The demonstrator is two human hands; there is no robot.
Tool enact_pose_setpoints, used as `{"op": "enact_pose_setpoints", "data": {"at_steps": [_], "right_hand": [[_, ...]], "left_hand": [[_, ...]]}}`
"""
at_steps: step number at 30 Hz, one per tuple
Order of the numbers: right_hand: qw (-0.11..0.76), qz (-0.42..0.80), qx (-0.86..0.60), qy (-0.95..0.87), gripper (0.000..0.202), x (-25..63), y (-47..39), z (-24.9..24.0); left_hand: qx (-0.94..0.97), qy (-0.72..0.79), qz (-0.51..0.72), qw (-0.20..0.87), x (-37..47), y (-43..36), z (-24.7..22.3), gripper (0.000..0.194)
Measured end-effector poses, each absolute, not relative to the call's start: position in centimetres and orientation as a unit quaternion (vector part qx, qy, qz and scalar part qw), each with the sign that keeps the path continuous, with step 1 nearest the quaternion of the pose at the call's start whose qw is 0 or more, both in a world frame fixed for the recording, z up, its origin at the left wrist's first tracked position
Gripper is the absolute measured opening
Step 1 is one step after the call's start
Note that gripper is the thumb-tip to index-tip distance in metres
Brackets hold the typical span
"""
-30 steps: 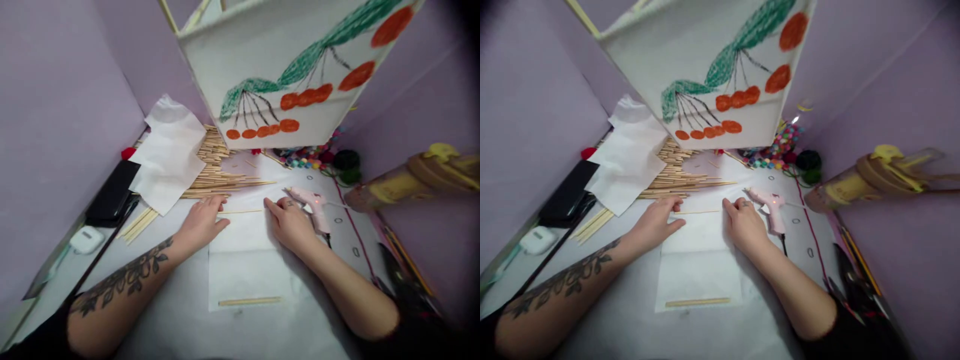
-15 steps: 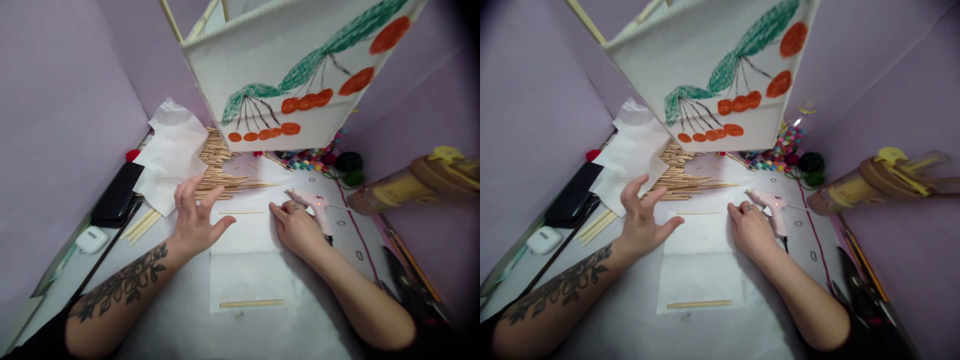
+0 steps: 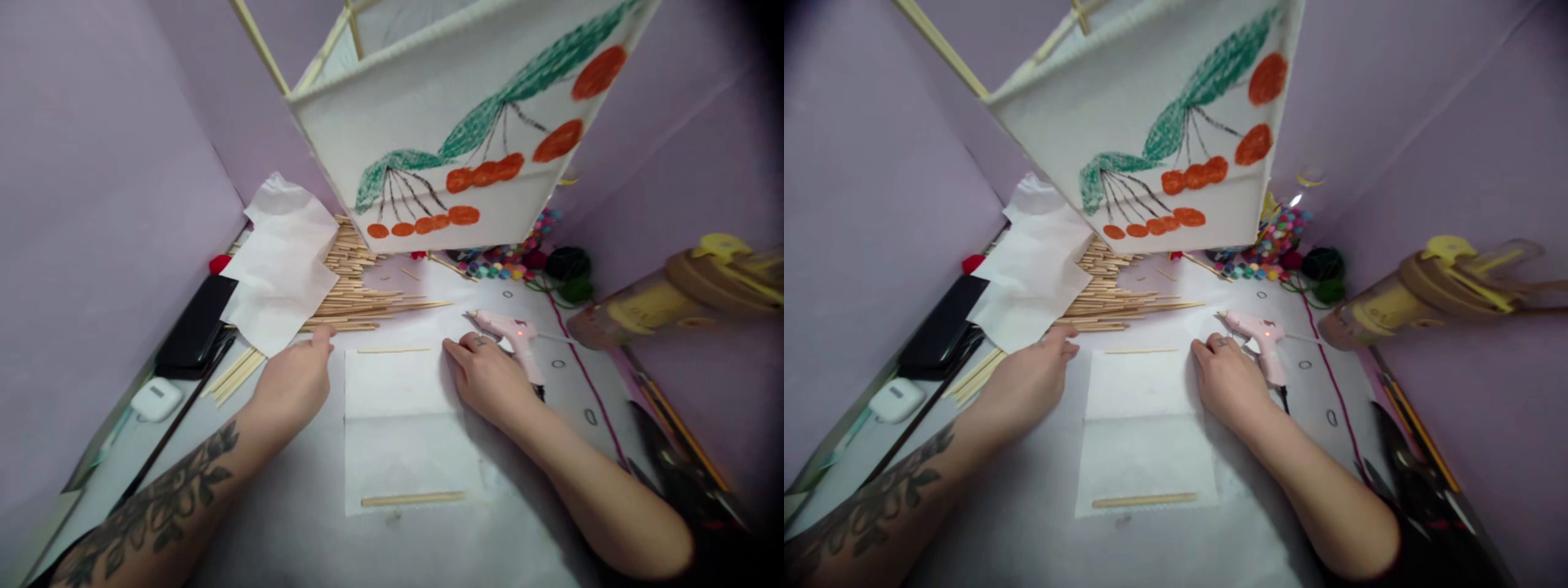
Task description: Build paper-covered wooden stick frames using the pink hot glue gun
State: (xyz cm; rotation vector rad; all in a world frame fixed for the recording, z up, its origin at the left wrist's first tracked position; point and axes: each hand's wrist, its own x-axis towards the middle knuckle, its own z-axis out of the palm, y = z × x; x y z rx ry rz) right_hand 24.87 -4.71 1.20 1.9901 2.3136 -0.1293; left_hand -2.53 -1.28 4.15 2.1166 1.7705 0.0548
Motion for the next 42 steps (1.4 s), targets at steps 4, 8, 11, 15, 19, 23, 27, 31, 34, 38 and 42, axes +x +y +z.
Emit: {"op": "enact_pose_setpoints", "data": {"at_steps": [4, 8, 11, 15, 19, 23, 27, 31, 34, 38, 42], "right_hand": [[0.050, -0.031, 0.653, 0.755, 0.035, 24.7, -4.5, 1.0], [0.060, -0.031, 0.659, 0.749, 0.039, 24.5, -4.3, 0.7], [0.066, -0.035, 0.656, 0.751, 0.042, 24.4, -4.3, 0.6], [0.072, -0.034, 0.653, 0.753, 0.041, 24.5, -4.5, 1.1], [0.098, -0.048, 0.645, 0.757, 0.032, 24.7, -5.1, 2.1], [0.094, -0.069, 0.629, 0.769, 0.035, 25.1, -5.4, 2.2], [0.082, -0.073, 0.643, 0.758, 0.045, 25.0, -4.7, 1.4], [0.086, -0.080, 0.652, 0.749, 0.055, 24.7, -4.0, 1.3], [0.102, -0.106, 0.645, 0.750, 0.048, 24.9, -4.4, 2.0], [0.123, -0.138, 0.631, 0.754, 0.038, 25.4, -5.2, 2.5], [0.114, -0.138, 0.638, 0.748, 0.042, 25.4, -5.1, 1.9]], "left_hand": [[0.789, 0.590, -0.119, 0.120, -2.7, -2.6, 3.8, 0.057], [0.808, 0.570, -0.116, 0.094, -3.1, -2.7, 2.3, 0.061], [0.826, 0.551, -0.095, 0.075, -3.6, -2.6, 1.5, 0.062], [0.845, 0.523, -0.105, 0.042, -4.1, -3.4, 1.6, 0.060], [0.846, 0.517, -0.128, 0.018, -5.1, -6.1, 2.2, 0.058], [0.871, 0.482, -0.090, -0.006, -6.9, -9.9, 1.8, 0.059], [0.913, 0.401, -0.078, -0.018, -8.2, -13.5, 1.7, 0.059], [0.956, 0.291, -0.015, 0.022, -8.7, -14.6, 3.1, 0.060], [0.948, 0.317, 0.006, 0.025, -8.9, -13.2, 3.6, 0.062], [0.879, 0.468, -0.091, 0.029, -8.3, -9.3, 2.1, 0.065], [0.840, 0.530, -0.101, 0.057, -6.9, -5.5, 0.8, 0.057]]}}
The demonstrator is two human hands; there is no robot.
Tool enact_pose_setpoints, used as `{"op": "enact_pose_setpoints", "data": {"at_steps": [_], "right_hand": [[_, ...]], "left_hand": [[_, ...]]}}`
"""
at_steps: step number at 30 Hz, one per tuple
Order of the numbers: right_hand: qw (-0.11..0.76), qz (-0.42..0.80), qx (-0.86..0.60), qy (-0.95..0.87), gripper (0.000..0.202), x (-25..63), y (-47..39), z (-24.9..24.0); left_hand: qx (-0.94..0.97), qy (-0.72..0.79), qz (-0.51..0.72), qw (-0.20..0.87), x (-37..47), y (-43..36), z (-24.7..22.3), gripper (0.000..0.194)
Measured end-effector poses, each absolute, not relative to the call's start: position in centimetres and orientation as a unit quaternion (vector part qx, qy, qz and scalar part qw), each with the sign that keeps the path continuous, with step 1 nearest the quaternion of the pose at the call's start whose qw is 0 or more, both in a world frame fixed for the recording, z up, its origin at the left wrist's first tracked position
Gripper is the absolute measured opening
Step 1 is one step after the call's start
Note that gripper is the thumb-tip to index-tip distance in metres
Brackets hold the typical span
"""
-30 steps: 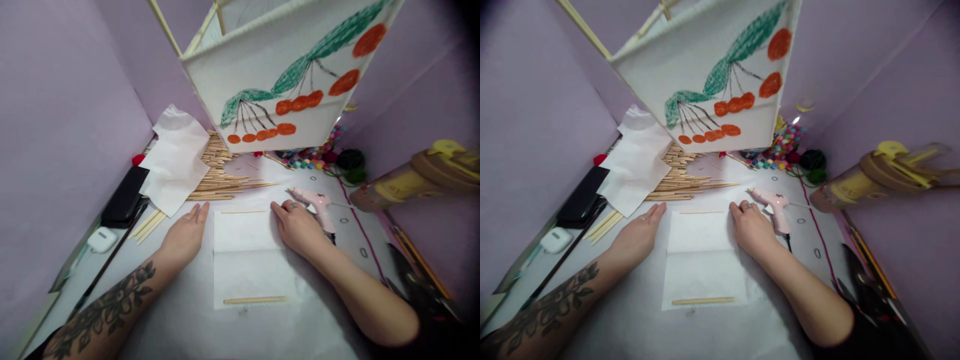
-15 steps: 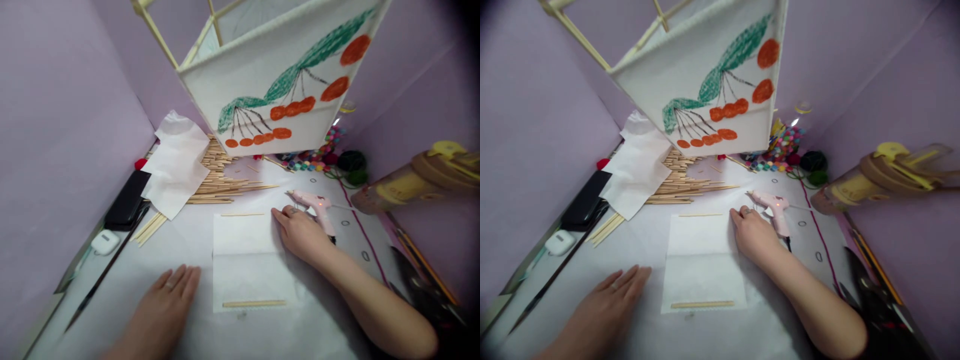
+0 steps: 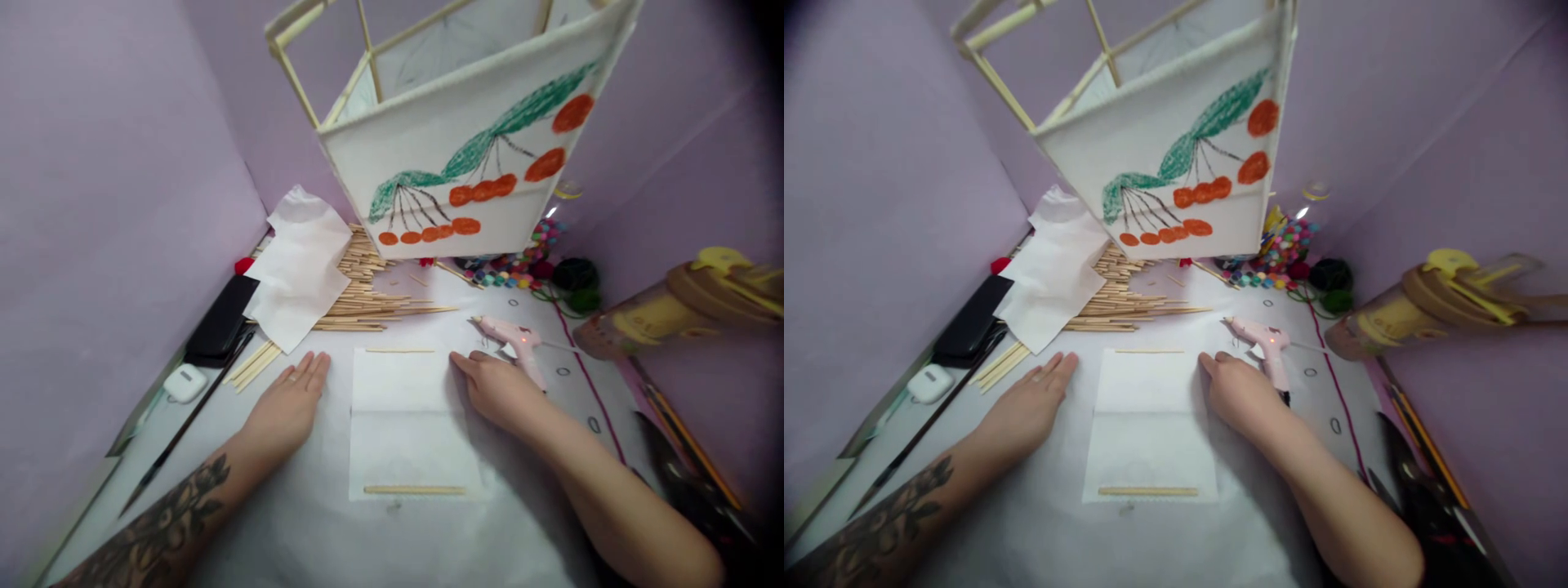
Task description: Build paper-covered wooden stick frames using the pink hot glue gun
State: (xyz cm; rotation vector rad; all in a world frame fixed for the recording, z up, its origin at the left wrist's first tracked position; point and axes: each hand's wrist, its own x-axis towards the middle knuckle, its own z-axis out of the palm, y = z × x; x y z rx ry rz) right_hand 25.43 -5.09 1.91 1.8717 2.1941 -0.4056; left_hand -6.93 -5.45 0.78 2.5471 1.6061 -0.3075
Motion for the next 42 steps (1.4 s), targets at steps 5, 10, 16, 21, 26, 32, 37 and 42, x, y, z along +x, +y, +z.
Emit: {"op": "enact_pose_setpoints", "data": {"at_steps": [5, 10, 16, 21, 26, 32, 37, 42], "right_hand": [[0.126, -0.130, 0.648, 0.740, 0.047, 25.5, -5.2, 2.0], [0.128, -0.148, 0.636, 0.747, 0.039, 25.8, -5.3, 2.7], [0.102, -0.141, 0.670, 0.722, 0.055, 25.6, -4.9, 2.0], [0.004, -0.158, 0.634, 0.757, 0.026, 26.1, -5.1, 3.0], [-0.252, -0.295, 0.602, 0.698, 0.016, 25.9, -5.2, 3.4], [-0.324, -0.361, 0.586, 0.649, 0.016, 25.9, -5.5, 2.4], [-0.341, -0.405, 0.579, 0.620, 0.005, 25.6, -5.5, 2.1], [-0.395, -0.447, 0.537, 0.596, 0.010, 25.4, -5.7, 2.0]], "left_hand": [[0.844, 0.531, -0.073, 0.022, -6.3, -6.0, 1.2, 0.051], [0.881, 0.466, -0.079, 0.010, -7.5, -9.5, 1.0, 0.057], [0.816, 0.570, -0.026, 0.095, -6.9, -7.2, 2.2, 0.050], [0.601, 0.544, 0.260, 0.524, -4.8, -5.7, 5.5, 0.036], [0.291, 0.446, 0.449, 0.717, -0.8, -3.5, 7.9, 0.026], [0.201, 0.408, 0.477, 0.752, 1.3, -2.3, 7.6, 0.020], [0.186, 0.402, 0.466, 0.766, 1.2, -2.4, 6.6, 0.030], [0.181, 0.397, 0.444, 0.783, 1.4, -2.7, 6.6, 0.033]]}}
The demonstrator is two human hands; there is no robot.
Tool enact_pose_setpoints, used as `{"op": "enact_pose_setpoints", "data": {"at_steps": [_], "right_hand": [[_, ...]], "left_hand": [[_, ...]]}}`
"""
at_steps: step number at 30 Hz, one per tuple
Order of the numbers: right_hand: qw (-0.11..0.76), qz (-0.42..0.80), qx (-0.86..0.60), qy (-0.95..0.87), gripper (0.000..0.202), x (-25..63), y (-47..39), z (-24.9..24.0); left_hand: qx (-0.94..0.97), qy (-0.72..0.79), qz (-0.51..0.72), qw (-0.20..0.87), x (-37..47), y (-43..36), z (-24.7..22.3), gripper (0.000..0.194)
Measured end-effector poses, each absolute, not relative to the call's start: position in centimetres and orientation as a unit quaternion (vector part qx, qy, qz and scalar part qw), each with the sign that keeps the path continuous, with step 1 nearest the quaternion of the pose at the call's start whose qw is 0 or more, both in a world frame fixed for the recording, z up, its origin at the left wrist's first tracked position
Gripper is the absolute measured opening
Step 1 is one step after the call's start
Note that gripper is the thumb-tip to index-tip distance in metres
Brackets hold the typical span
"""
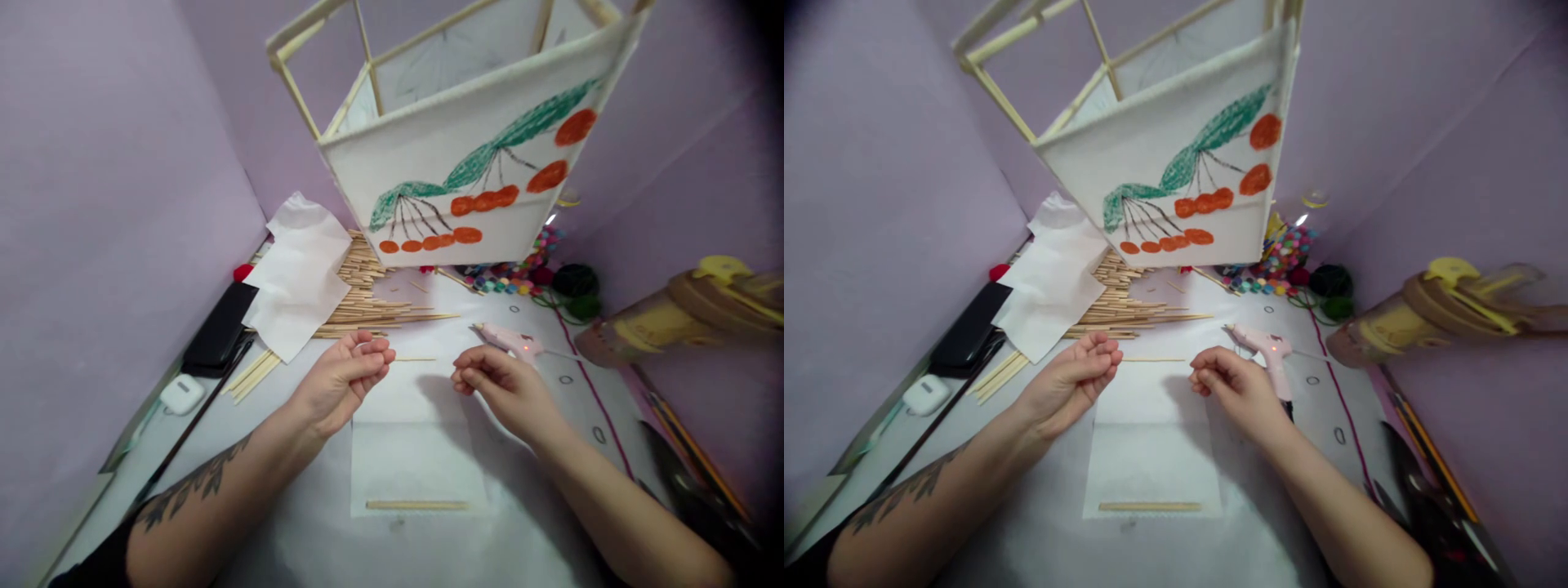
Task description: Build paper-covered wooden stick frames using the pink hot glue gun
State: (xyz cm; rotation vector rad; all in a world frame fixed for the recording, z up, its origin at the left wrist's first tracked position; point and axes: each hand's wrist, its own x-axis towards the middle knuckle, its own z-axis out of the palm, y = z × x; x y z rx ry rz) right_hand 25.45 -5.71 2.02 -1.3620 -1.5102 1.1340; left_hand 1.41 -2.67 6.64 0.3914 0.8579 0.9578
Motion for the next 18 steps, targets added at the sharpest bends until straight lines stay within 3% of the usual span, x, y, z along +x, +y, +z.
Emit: {"op": "enact_pose_setpoints", "data": {"at_steps": [4, 6, 8, 11, 18], "right_hand": [[0.432, 0.327, -0.568, -0.620, 0.018, 25.8, -5.3, 2.5], [0.407, 0.212, -0.588, -0.666, 0.019, 25.9, -4.9, 2.8], [0.357, 0.142, -0.579, -0.719, 0.039, 25.9, -4.5, 2.8], [0.299, 0.129, -0.551, -0.768, 0.059, 25.7, -4.5, 2.7], [0.290, 0.137, -0.520, -0.791, 0.048, 25.3, -5.0, 1.6]], "left_hand": [[0.173, 0.392, 0.428, 0.796, 1.6, -3.0, 6.6, 0.030], [0.178, 0.387, 0.421, 0.801, 1.7, -3.2, 6.3, 0.030], [0.187, 0.383, 0.414, 0.804, 1.9, -3.3, 5.9, 0.031], [0.203, 0.389, 0.408, 0.801, 2.1, -3.5, 5.3, 0.029], [0.255, 0.379, 0.428, 0.780, 2.2, -3.8, 5.0, 0.028]]}}
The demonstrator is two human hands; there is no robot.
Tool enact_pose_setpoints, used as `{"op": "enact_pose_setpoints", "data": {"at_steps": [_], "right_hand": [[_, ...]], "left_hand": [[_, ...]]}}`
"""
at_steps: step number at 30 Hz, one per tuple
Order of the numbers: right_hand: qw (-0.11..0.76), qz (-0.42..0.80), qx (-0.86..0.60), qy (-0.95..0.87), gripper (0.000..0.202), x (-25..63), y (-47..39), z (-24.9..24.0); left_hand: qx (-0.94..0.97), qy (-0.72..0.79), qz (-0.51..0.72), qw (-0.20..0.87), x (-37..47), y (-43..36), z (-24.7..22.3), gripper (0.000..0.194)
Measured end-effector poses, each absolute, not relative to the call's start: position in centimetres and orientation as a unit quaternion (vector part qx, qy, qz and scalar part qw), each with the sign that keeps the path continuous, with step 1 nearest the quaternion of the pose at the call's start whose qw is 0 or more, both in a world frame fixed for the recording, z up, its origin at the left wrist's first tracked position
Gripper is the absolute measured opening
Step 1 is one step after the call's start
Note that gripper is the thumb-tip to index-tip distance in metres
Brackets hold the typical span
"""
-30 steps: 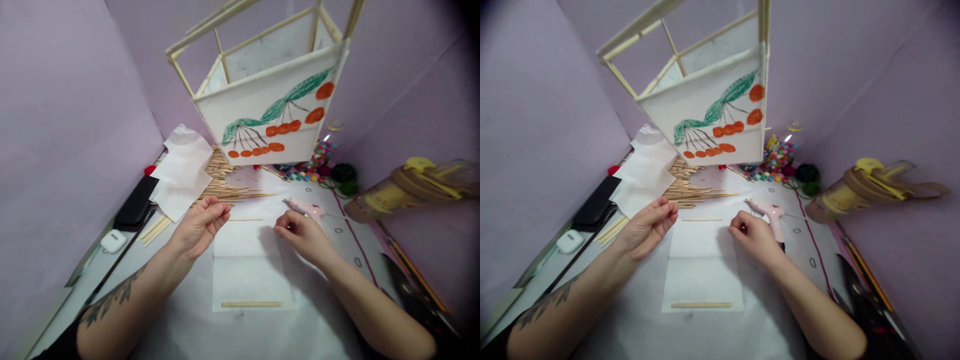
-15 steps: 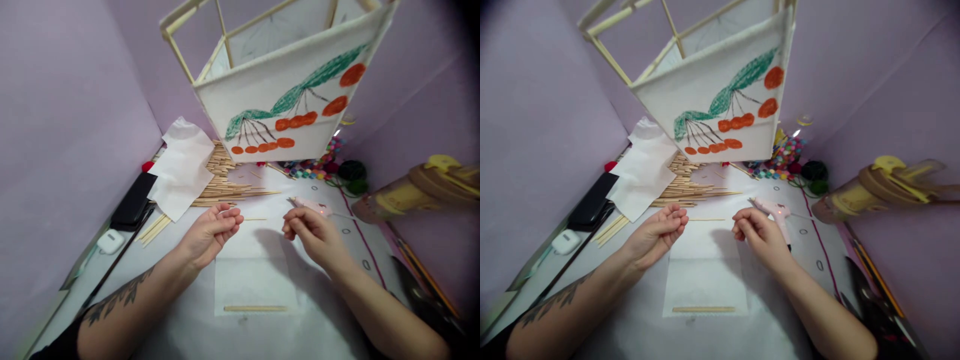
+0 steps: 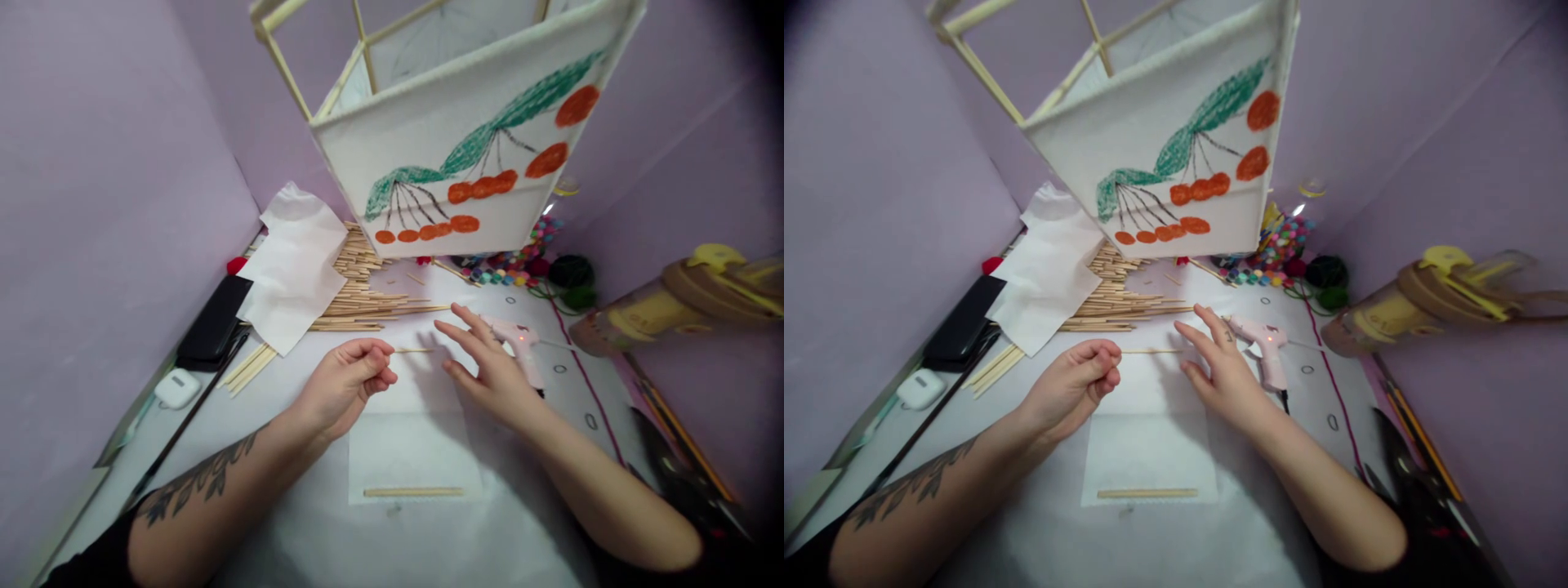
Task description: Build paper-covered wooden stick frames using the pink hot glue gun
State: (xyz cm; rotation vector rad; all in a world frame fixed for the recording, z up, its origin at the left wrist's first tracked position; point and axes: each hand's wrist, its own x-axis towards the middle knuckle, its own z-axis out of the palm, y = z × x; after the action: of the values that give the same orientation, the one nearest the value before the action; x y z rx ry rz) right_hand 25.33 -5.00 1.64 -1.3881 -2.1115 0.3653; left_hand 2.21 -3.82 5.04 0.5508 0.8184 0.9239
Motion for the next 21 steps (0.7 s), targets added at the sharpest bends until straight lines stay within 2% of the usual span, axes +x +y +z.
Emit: {"op": "enact_pose_setpoints", "data": {"at_steps": [5, 10, 15, 21], "right_hand": [[0.295, 0.160, -0.512, -0.791, 0.043, 25.1, -4.9, 1.3], [0.296, 0.173, -0.514, -0.786, 0.037, 24.9, -5.0, 1.1], [0.292, 0.173, -0.517, -0.786, 0.036, 24.8, -5.0, 0.8], [0.299, 0.160, -0.517, -0.786, 0.034, 24.8, -5.0, 0.4]], "left_hand": [[0.313, 0.405, 0.500, 0.698, 0.2, -1.8, 6.6, 0.021], [0.419, 0.451, 0.588, 0.525, -3.1, 0.6, 8.2, 0.018], [0.525, 0.516, 0.542, 0.405, -4.6, 1.3, 7.9, 0.027], [0.626, 0.536, 0.440, 0.356, -5.8, 1.5, 8.2, 0.041]]}}
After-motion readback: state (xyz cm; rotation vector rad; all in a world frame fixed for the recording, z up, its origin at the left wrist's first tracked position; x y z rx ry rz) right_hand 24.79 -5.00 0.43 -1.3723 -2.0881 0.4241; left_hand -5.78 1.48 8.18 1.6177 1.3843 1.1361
